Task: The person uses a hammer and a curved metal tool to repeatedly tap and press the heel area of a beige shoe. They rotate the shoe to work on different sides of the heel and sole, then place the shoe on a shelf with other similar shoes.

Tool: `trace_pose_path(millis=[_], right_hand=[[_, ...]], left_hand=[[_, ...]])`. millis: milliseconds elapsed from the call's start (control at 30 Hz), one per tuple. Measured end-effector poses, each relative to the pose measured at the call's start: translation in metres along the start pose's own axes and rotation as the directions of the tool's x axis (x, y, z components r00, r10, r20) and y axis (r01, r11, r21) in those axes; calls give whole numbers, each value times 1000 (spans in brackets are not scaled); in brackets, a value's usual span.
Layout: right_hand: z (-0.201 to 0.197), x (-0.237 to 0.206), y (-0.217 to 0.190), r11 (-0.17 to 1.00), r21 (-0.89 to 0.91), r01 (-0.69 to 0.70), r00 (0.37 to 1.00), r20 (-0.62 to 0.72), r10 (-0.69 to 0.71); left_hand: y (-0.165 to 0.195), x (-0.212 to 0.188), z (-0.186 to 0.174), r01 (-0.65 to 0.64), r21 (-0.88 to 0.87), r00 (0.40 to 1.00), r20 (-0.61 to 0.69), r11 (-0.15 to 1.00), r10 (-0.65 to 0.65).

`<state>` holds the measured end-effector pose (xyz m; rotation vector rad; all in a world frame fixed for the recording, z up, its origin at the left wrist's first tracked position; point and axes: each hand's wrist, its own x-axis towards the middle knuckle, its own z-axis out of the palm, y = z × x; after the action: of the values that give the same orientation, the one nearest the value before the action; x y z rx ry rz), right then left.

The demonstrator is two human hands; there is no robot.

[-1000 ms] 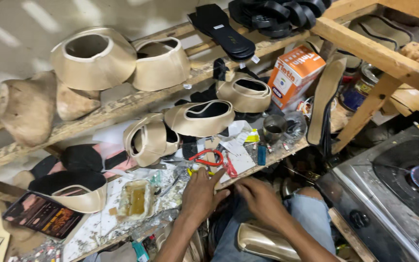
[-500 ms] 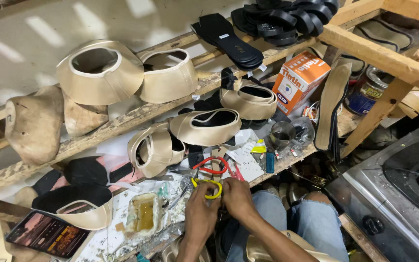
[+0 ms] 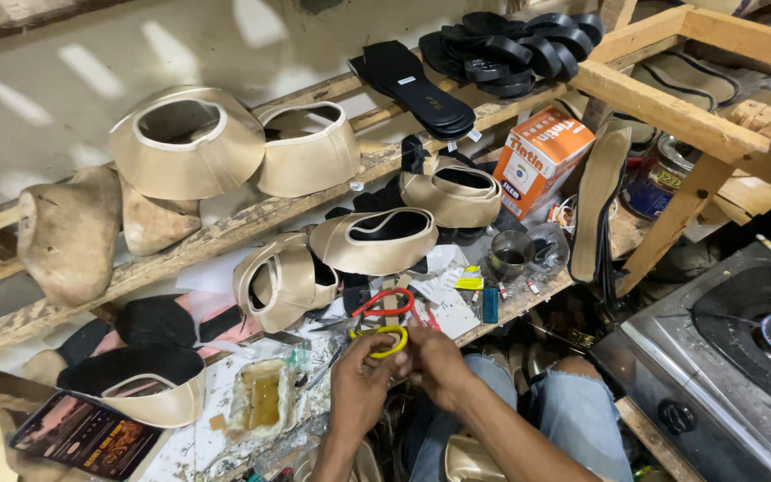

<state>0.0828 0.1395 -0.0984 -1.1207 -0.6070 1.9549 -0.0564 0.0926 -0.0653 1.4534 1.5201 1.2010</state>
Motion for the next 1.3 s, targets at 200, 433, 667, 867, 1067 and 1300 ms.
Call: trace_pose_path(millis=[200,433,667,867,1067,1300], right_hand=[[-11,6,-12,971,-213,108,982,-128,-137],[-28,2,-22,995,59,76,997,-18,-75],[-36,-5,-20,896,-374,241,956,-68,-285],[-40,-7,-26,974,-134,182,982,80,-173],[-34,-47,-46,870,-384,310,946,210,-245],[-49,-88,-41,567,-716,406,888,164,-430]], left_hand=[[-21,-2,-2,-153,72,982,-96,986,160],[-13,5,13,-278,361,933,-118,890,340],[7,13,28,20,539,990,-129,842,59],[-12,20,41,-23,510,997,-50,860,57],[-21,24,43,-5,614,992,-93,789,79],[-17,6,53,57,-227,998,53,972,-47]])
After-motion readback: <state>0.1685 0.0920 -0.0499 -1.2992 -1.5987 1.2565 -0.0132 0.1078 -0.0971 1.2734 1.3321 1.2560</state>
